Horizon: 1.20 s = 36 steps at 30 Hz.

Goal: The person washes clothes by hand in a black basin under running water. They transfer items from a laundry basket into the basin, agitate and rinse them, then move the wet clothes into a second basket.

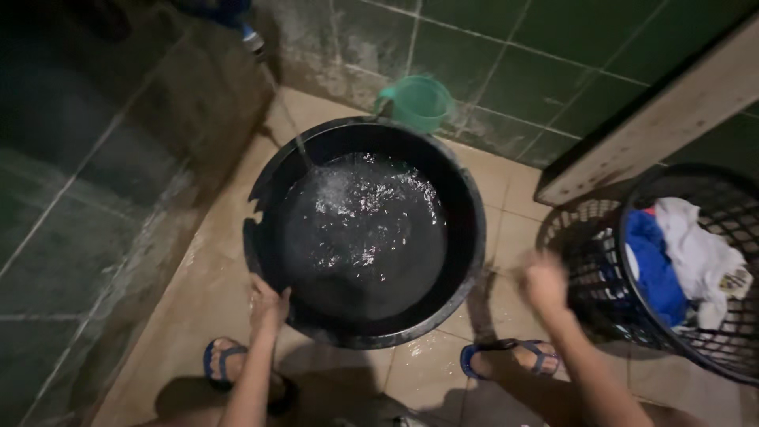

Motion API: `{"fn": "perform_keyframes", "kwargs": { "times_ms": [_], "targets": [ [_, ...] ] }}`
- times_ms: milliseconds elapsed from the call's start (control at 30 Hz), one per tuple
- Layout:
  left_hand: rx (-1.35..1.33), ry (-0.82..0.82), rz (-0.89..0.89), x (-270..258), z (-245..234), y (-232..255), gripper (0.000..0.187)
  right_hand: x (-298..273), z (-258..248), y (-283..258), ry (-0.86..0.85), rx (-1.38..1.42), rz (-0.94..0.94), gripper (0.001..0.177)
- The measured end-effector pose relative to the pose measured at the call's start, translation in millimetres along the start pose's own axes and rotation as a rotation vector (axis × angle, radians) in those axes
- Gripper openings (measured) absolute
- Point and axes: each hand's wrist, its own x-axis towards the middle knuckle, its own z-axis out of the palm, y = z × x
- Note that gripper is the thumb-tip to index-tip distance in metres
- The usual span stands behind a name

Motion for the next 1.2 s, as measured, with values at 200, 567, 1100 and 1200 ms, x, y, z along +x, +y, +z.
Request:
{"fn": "perform_keyframes", "kwargs": {
  "times_ms": [200, 567, 1100, 1200],
  "targets": [
    [-0.436, 0.047, 0.925, 6.2, -2.1, 77.5, 0.07, -0.5, -22.0, 104.3, 0.288, -0.142, 0.524, 0.086],
    [-1.496, -1.032, 0.22, -73.1, -31.1, 306.0, 0.078, 0.3, -12.2, 51.0, 0.179, 0.352, 0.492, 0.056],
    [-1.313, -1.162, 0.249, -145.1, -32.9, 371.9, 0.074, 48.8, 26.3, 69.4, 0.499, 0.134, 0.294, 0.04],
    [-1.279, -1.16, 0.248, -147.4, -37.2, 364.6, 0.07, 57.4, 56.9, 94.0, 0.404, 0.241, 0.184, 0.037]
  ]
}}
